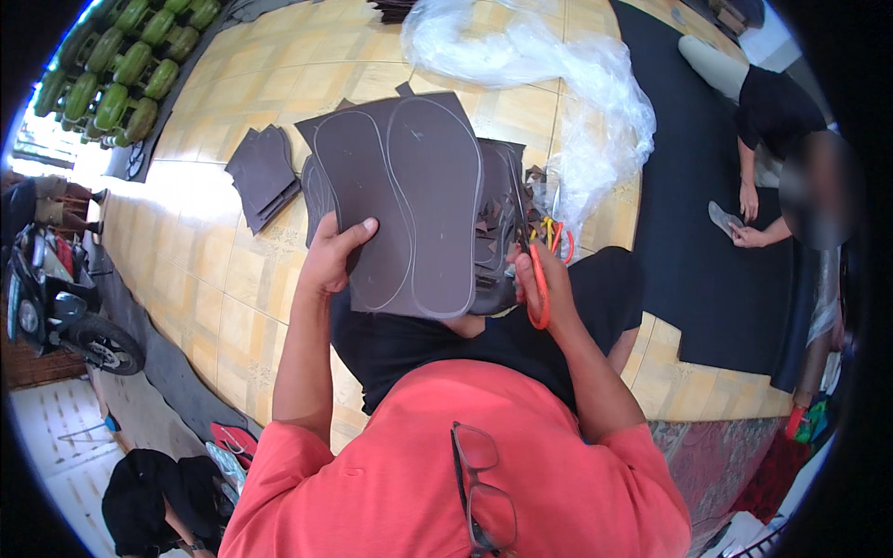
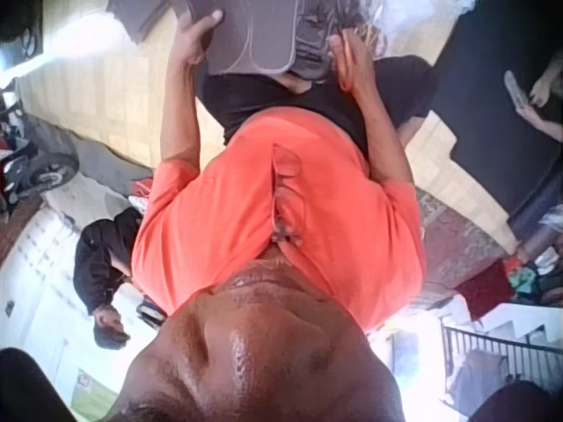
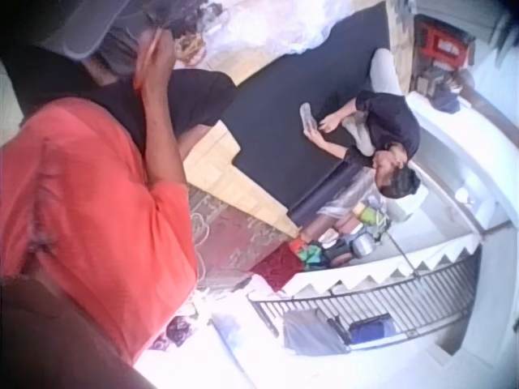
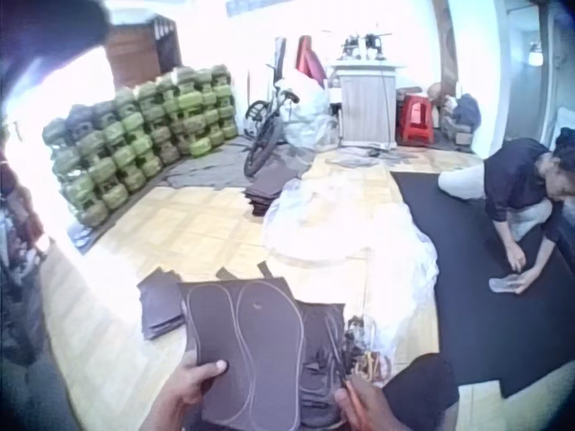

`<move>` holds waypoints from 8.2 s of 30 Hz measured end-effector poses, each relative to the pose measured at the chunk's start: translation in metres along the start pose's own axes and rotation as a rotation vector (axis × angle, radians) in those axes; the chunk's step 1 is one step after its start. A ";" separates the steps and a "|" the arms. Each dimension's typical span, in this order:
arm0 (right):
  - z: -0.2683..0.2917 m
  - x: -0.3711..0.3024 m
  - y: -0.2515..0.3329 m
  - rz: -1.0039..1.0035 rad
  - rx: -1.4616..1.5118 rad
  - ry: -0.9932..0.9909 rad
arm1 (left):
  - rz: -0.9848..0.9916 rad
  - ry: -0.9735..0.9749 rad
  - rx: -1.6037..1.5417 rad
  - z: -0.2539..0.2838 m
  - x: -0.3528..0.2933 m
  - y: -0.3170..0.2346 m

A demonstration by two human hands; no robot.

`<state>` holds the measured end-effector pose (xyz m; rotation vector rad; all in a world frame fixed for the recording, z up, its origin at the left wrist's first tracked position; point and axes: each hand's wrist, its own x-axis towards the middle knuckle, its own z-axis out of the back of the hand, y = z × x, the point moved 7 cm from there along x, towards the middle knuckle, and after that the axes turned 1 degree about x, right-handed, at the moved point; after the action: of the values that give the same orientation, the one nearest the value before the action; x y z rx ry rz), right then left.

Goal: The person sits on the floor and uses scissors to cut brown material into shoe insole shapes. They repeatedly trim the edges of stacked pieces and place the finished cutouts on the floor.

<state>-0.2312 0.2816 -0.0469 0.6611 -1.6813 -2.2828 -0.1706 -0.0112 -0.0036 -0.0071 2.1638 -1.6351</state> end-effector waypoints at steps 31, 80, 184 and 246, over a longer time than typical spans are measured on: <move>0.013 -0.005 0.037 0.393 -0.127 0.005 | 0.209 0.282 0.594 -0.012 -0.016 -0.003; -0.009 0.006 0.021 0.266 -0.053 -0.147 | -0.094 -0.154 -0.413 -0.049 -0.024 0.037; 0.018 -0.001 -0.061 -0.094 -0.616 -0.251 | -0.094 -0.141 0.927 0.059 0.075 0.075; 0.028 0.007 -0.092 -0.251 0.047 -0.330 | -0.358 -0.174 -0.101 -0.068 0.017 0.001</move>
<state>-0.2435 0.3317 -0.1286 0.5557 -1.8942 -2.6568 -0.2086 0.0474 0.0046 -0.5752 2.1968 -1.6332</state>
